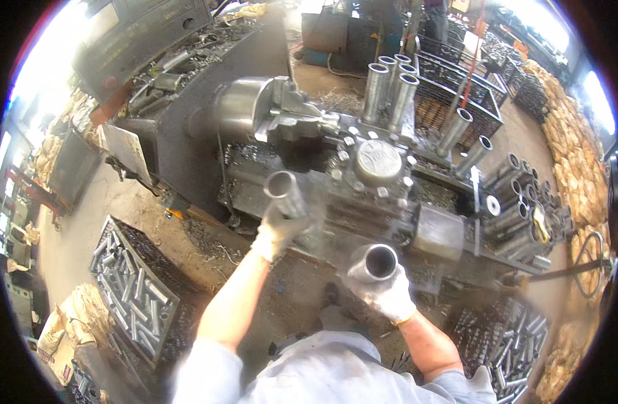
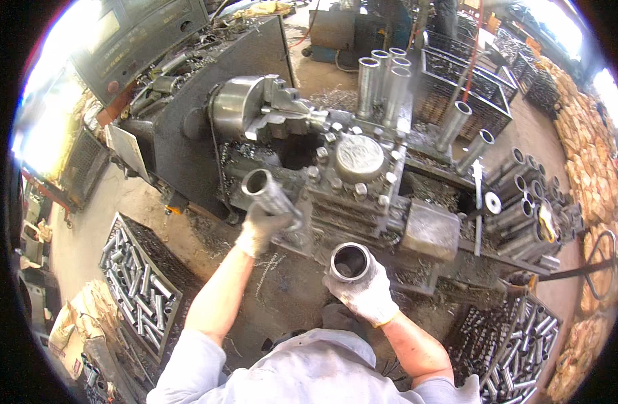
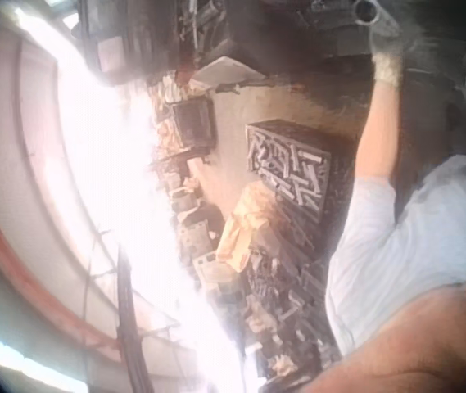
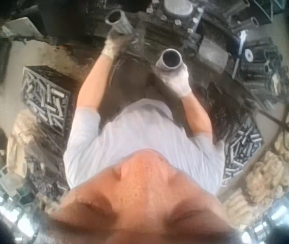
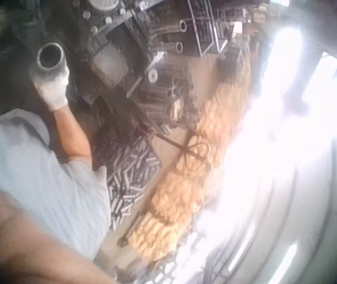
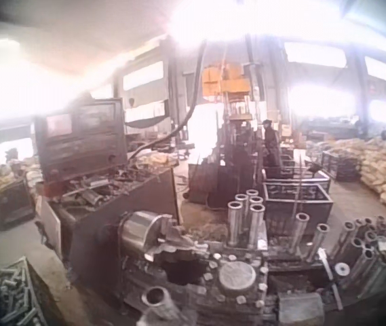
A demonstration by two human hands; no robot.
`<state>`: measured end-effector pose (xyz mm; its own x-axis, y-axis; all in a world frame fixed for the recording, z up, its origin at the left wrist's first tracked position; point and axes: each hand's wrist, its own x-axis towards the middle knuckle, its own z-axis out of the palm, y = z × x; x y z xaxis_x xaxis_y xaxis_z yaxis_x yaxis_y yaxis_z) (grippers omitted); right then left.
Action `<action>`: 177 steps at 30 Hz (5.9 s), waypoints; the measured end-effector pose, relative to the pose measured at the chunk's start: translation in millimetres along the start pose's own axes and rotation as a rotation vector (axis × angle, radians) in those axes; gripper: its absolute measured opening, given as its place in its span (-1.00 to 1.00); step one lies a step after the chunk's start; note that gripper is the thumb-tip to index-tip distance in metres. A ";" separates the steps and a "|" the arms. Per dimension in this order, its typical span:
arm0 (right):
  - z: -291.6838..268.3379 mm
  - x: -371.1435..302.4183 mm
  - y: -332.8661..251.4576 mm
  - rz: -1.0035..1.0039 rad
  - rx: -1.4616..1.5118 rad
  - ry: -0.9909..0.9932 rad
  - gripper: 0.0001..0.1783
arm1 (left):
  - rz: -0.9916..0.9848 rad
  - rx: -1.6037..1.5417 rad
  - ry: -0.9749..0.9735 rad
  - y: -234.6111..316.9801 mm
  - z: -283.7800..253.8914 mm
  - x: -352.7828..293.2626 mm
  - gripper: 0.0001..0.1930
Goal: The person repeatedly picks up cylindrical metal tubes from a nearby bin, inserts them into a lathe chuck, and then removes them after a brief machine cycle. The person then places the processed tubes into a collection bin. This cycle is repeated continuously throughout the clip.
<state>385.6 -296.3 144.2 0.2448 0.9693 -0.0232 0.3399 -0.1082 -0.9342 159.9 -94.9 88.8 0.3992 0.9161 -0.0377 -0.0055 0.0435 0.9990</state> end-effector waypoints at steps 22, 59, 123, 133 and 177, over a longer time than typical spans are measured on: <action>21.8 306.7 -143.0 -0.249 -1.266 -0.585 -0.30 | 0.935 1.296 0.112 115.8 -139.9 272.3 -0.46; -57.3 354.0 -131.4 -0.171 -1.591 -0.289 -0.39 | 0.901 1.292 0.142 124.9 -136.3 262.6 -0.30; 164.4 125.5 -23.2 0.209 -0.124 -0.090 -0.40 | -0.464 -1.024 -0.016 -19.9 -148.3 -3.1 -0.09; 124.9 138.3 -174.3 0.405 0.020 -0.391 -0.01 | 0.143 -0.805 -0.256 83.0 -104.3 7.0 -0.04; -62.5 279.2 -132.8 -0.231 -0.689 0.119 -0.32 | -0.289 0.276 1.105 -80.0 -349.9 -50.8 -0.66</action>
<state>465.7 -25.1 284.0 0.1811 0.9580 0.2223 0.8788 -0.0562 -0.4738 -180.7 -5.5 2.9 -0.6599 0.7404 -0.1279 0.2077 0.3433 0.9160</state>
